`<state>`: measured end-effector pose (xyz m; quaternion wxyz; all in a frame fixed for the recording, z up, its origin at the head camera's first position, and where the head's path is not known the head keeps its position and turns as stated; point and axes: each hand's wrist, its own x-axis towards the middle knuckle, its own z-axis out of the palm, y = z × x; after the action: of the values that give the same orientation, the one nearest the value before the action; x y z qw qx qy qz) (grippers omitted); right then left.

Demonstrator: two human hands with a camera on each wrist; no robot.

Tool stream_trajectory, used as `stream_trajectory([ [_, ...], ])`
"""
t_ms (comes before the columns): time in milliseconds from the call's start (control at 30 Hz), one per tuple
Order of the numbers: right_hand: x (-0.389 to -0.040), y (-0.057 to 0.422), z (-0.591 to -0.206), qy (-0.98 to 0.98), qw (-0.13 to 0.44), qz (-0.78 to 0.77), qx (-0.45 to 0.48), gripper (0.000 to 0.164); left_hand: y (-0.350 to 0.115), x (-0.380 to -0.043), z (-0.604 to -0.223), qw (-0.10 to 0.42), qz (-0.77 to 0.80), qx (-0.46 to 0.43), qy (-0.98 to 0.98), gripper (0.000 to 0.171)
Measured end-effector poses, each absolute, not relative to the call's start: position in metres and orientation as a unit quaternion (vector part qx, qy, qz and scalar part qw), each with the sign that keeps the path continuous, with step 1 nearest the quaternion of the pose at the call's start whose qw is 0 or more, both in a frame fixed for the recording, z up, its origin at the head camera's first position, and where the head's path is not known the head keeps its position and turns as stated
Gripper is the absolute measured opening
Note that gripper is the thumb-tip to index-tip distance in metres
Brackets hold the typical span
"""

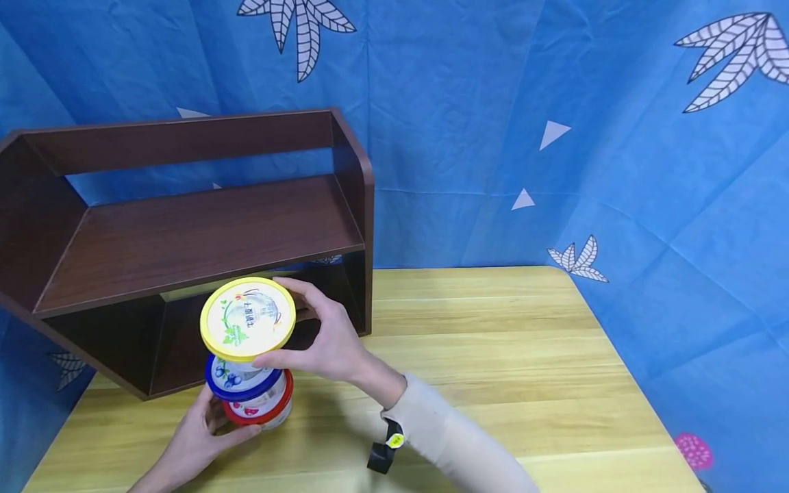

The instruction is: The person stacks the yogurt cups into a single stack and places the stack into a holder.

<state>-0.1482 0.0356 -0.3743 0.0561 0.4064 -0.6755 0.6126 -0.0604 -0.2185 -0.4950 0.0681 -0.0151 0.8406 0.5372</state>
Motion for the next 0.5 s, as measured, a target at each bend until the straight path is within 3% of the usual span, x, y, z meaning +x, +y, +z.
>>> stream_trajectory([
  [233, -0.1484, 0.0321, -0.3757, -0.676, 0.044, 0.611, 0.411, 0.091, -0.2191, -0.0595, -0.497, 0.053, 0.539, -0.005, 0.841, 0.1],
  [500, -0.149, 0.027, -0.3756, -0.697, 0.04, 0.589, 0.407, 0.1, -0.2192, -0.0591, -0.4982, 0.047, 0.543, 0.0, 0.838, 0.099],
])
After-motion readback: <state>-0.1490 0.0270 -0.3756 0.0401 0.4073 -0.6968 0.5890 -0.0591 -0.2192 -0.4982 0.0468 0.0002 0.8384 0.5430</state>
